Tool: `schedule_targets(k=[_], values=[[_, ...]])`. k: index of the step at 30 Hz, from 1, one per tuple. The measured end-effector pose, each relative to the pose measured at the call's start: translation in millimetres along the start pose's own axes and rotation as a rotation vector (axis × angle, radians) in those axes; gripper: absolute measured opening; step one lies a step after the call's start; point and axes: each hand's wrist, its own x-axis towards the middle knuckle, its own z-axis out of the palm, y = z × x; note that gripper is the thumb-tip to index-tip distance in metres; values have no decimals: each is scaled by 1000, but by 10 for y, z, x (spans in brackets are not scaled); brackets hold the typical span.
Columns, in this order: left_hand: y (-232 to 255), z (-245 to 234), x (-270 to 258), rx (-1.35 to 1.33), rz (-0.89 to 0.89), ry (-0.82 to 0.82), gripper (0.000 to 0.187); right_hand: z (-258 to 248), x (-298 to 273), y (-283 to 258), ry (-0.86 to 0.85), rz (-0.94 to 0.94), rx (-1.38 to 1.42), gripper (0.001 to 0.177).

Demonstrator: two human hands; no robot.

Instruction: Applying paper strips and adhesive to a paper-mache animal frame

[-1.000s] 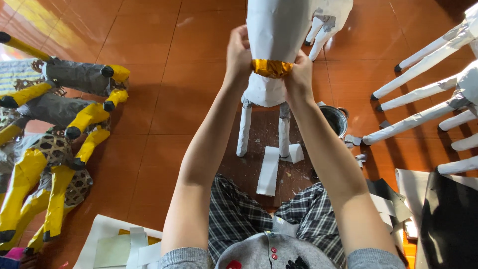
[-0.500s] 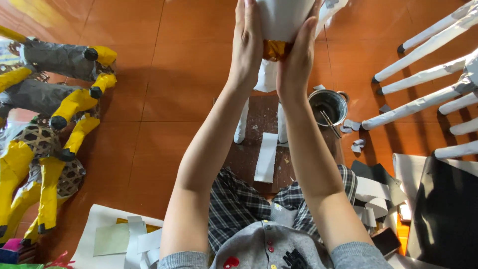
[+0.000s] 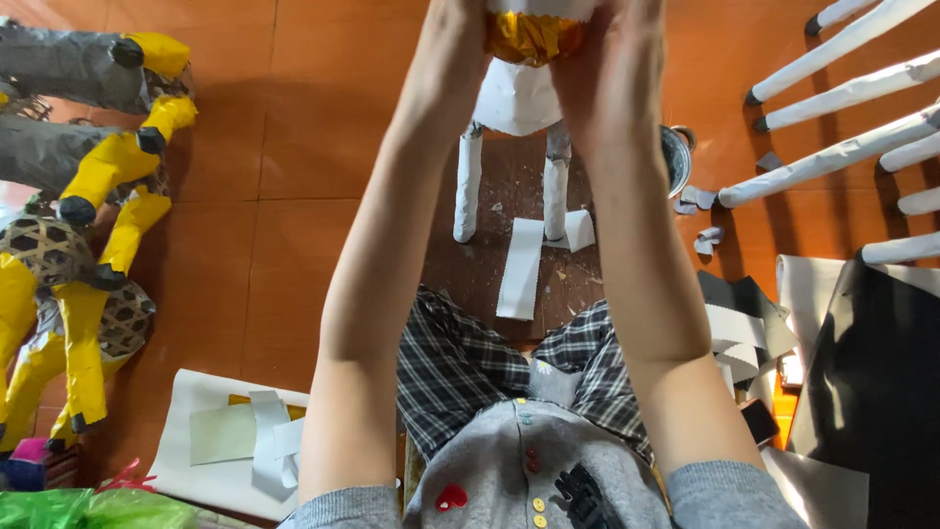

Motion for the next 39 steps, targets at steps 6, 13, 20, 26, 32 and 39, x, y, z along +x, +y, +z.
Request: schedule_targets(k=[6, 13, 20, 26, 32, 39], values=[[-350, -289, -725, -319, -547, 397, 52, -966, -618, -130, 255, 169, -142, 102], [-2262, 415, -1061, -62, -499, 281, 109, -2363, -1976, 1236, 546, 629, -135, 28], [-2968, 396, -654, -124, -217, 539, 71, -2740, -2516, 1392, 447, 759, -262, 39], [-2429, -744, -780, -67, -65, 487, 56, -2738, -2485, 1449, 473, 724, -364, 32], [-2054, -2099, -1438, -388, -273, 361, 35, -2677, -2249, 1763, 338, 571, -709, 33], [-2727, -2995, -2445, -366, -406, 180, 80, -2681, -1929, 2631, 143, 503, -1005, 58]])
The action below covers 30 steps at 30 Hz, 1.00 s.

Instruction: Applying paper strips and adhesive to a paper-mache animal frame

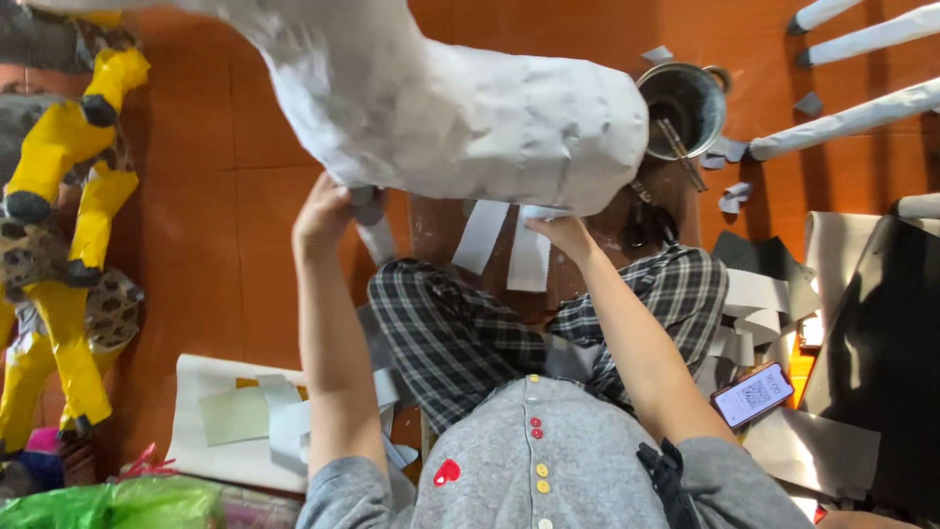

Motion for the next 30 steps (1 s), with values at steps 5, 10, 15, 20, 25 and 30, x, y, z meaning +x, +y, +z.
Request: schedule_targets(k=[5, 10, 15, 20, 25, 30], values=[[369, 541, -318, 87, 39, -24, 84, 290, 197, 252, 98, 22, 193, 50], [476, 732, -335, 104, 84, -13, 67, 269, 363, 211, 116, -110, 96, 48], [466, 808, -338, 269, 128, 80, 62, -92, 559, -259, -65, 482, -293, 59], [406, 842, -576, 405, 158, 214, 62, -267, 879, -123, -45, 480, -313, 57], [125, 674, -710, 517, 81, 352, 60, -506, 1557, -5, 2, 412, -368, 54], [270, 763, -758, 552, -37, 355, 30, -487, 1736, 262, 29, 394, -426, 51]])
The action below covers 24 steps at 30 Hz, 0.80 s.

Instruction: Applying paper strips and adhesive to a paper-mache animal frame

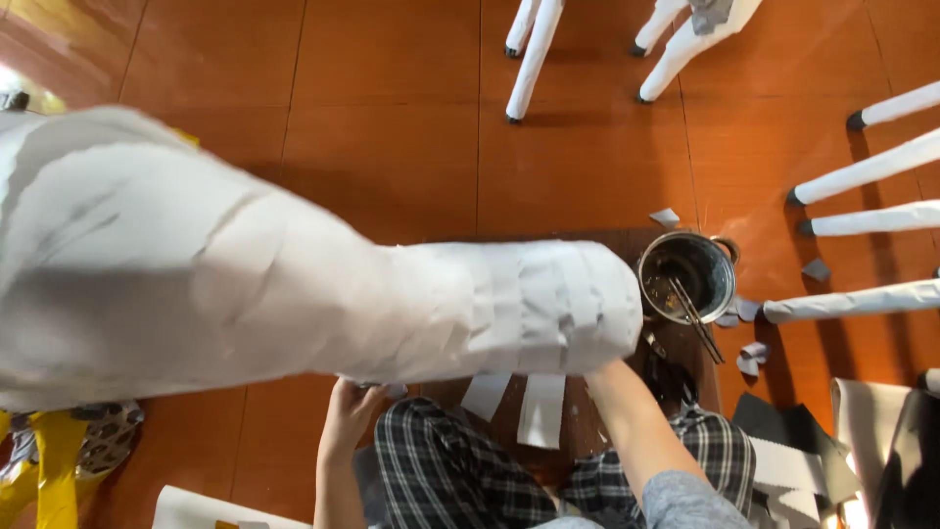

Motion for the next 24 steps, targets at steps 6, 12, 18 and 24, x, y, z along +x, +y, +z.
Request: schedule_targets(k=[6, 12, 18, 24], values=[[265, 191, 4, 67, -120, 33, 32, 478, 27, 599, 33, 20, -70, 49], [-93, 157, -124, 150, -42, 59, 76, 789, -291, 1183, 70, 69, -143, 47], [-285, 233, -168, 392, -143, 104, 69, 699, -1103, 742, -46, -205, 32, 72], [15, 290, -184, 408, 14, 246, 47, 881, -819, 574, -35, -368, 257, 58]])
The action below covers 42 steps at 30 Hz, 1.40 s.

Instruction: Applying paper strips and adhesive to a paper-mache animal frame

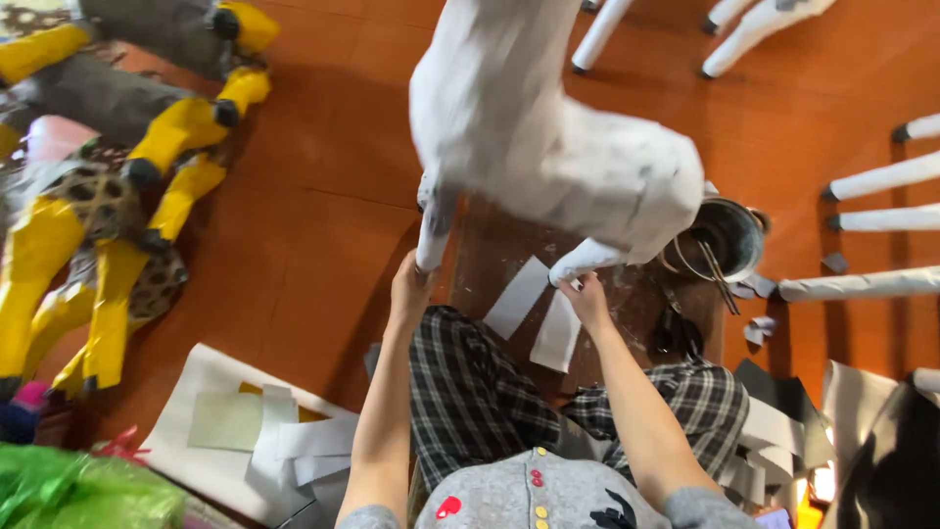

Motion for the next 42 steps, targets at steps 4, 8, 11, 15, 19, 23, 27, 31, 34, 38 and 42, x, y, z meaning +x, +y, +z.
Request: schedule_targets(k=[4, 8, 11, 15, 19, 23, 27, 31, 34, 38, 42], values=[[114, -172, 55, -80, 41, 98, 42, 64, -519, -811, -85, 40, 160, 79], [213, -338, 259, 113, 214, 285, 37, 190, -961, -1717, -6, -27, 522, 62], [461, -561, 418, 173, 269, 337, 46, 316, -1019, -1953, 8, 38, 725, 59], [899, -691, 423, 251, 512, 454, 36, 511, -846, -2002, -47, 28, 798, 63], [1074, -492, 137, 168, 570, 319, 27, 807, -519, -1784, 7, 231, 858, 68], [812, -215, -196, 134, 432, 23, 23, 709, -604, -1667, -46, 272, 912, 90], [117, -70, -458, 193, 270, -107, 25, 398, -905, -1159, -62, 109, 836, 78], [-202, -101, -773, 129, 149, -143, 25, 133, -1181, -190, 124, 308, 540, 33], [-268, -210, -902, 57, 43, -116, 25, -216, -1475, 174, 189, 368, 368, 10], [-257, -273, -1050, 179, -33, 7, 19, -943, -1559, 298, 336, 348, 411, 12], [-68, 1, -1068, 138, -90, 55, 14, -1802, -1317, 446, 647, 190, 502, 9]])
